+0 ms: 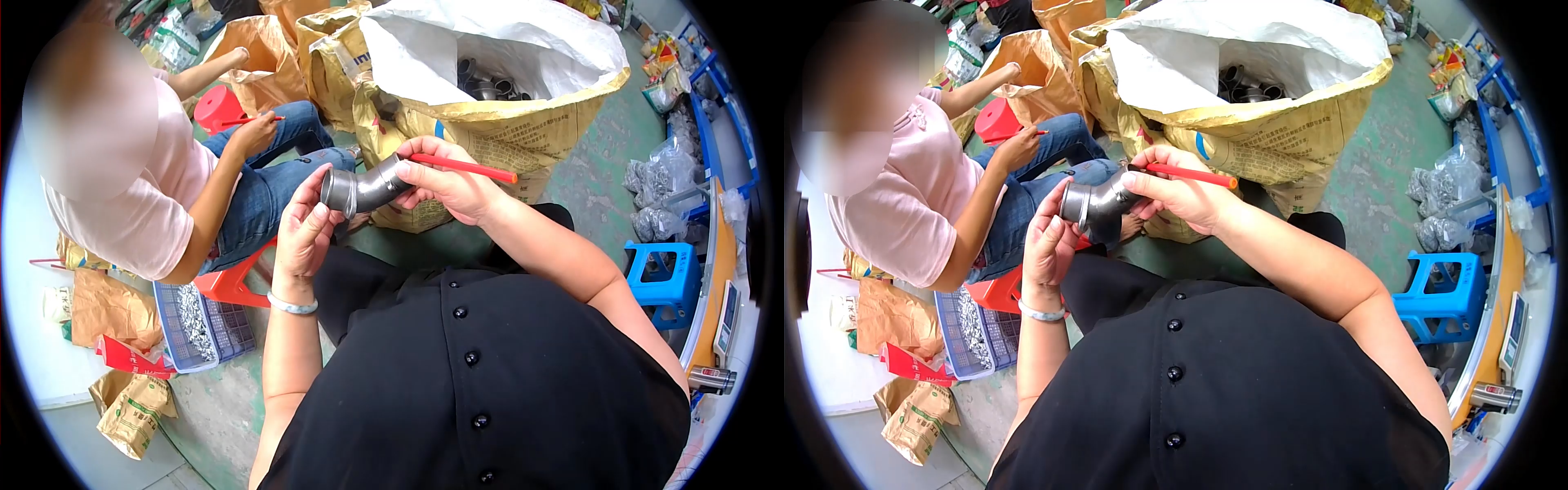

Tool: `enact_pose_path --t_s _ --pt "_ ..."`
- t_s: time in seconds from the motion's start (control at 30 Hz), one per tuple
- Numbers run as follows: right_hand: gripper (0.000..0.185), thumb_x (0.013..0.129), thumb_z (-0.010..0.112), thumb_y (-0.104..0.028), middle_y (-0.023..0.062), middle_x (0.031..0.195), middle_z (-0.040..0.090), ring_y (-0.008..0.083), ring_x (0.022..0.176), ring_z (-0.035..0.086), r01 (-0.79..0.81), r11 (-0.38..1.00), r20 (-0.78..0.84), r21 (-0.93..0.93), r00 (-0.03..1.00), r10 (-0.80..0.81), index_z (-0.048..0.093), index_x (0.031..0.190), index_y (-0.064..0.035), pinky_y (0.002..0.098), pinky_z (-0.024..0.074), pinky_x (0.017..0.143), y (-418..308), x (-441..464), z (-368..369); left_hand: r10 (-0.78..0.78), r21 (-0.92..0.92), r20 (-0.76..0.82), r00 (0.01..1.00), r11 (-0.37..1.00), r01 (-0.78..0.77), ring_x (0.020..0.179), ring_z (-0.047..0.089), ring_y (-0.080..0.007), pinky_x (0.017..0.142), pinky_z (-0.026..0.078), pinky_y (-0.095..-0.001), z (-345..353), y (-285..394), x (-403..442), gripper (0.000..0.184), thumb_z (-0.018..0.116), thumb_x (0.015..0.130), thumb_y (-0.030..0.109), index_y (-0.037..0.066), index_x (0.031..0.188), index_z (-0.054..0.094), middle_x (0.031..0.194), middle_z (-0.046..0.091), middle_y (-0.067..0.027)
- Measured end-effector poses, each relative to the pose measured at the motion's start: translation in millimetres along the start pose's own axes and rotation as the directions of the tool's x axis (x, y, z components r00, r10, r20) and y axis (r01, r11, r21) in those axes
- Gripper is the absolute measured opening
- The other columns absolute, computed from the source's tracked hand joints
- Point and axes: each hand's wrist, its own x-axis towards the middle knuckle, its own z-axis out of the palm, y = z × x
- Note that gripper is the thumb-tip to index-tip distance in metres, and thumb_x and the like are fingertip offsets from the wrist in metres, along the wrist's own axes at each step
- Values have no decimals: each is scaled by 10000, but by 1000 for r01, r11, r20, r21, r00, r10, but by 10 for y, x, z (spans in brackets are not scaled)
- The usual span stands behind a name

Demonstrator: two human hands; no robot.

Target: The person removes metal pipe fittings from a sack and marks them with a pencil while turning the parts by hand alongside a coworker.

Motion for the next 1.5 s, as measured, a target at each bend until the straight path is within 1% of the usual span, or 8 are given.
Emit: enact_pose_path --t_s 0.13,0.43,0.53,0.63,0.77,1.07,1.3,1.5 --pt "396 814 664 -244 118 833 602 129 623 612 23 1000 -47 4 999 -23 459 1040 9 210 505 547 -24 4 18 -15 -10 -16 1000 1000 15 993 502 -115 796 432 -238 -23 -60 37 594 643 823 200 0 1312 370 1183 491 -51" --pt "349 859 608 -243 115 827 598 130 635 612 -3 1000 -61 -10 998 2 477 1035 29 213 506 548 -75 38 -64 -40 -103 -58 998 994 34 842 546 -96 739 454 -230 12 -164 168 452 605 860 221 -3 1222 450 1038 566 -48" --pt "365 886 565 -272 99 916 570 148 737 611 -47 997 -18 -53 999 46 466 1090 14 245 520 631 -88 55 -113 -47 -94 -87 995 995 39 790 546 -95 711 453 -232 25 -178 192 416 583 874 251 -1 1186 471 951 584 -32" --pt "357 892 554 -266 96 913 572 151 741 611 -67 997 -23 -23 998 66 472 1099 14 250 520 633 -89 78 -75 -50 -122 -76 996 992 41 731 542 -104 661 447 -239 -4 -172 187 332 554 890 277 7 1082 525 831 579 -12" --pt "344 897 545 -254 98 907 573 170 749 614 -65 997 -28 50 997 66 482 1102 15 267 518 648 -93 99 -88 -93 -213 -234 968 976 42 651 537 -135 597 428 -247 -24 -240 245 267 525 904 307 44 881 564 709 548 -3" --pt "348 894 547 -247 111 887 567 181 740 611 -138 989 -64 47 988 141 474 1096 27 280 513 646 -75 3 -225 -84 -220 -335 938 975 9 632 529 -121 584 420 -238 -43 -217 367 295 529 895 351 61 915 578 731 576 -5" --pt "431 863 592 -279 122 887 559 173 724 605 -152 988 -57 35 986 154 461 1101 55 270 510 632 -48 -173 -403 30 -218 -407 913 967 -129 742 540 -159 637 436 -247 -32 -111 565 421 533 870 443 39 987 561 897 573 -65" --pt "411 879 568 -241 121 887 568 179 728 610 -180 983 -41 42 982 182 449 1137 56 275 514 631 -10 -326 -581 -66 -180 -407 911 984 -9 760 564 -164 661 455 -254 32 -184 546 415 488 903 397 10 1042 542 886 582 -69"
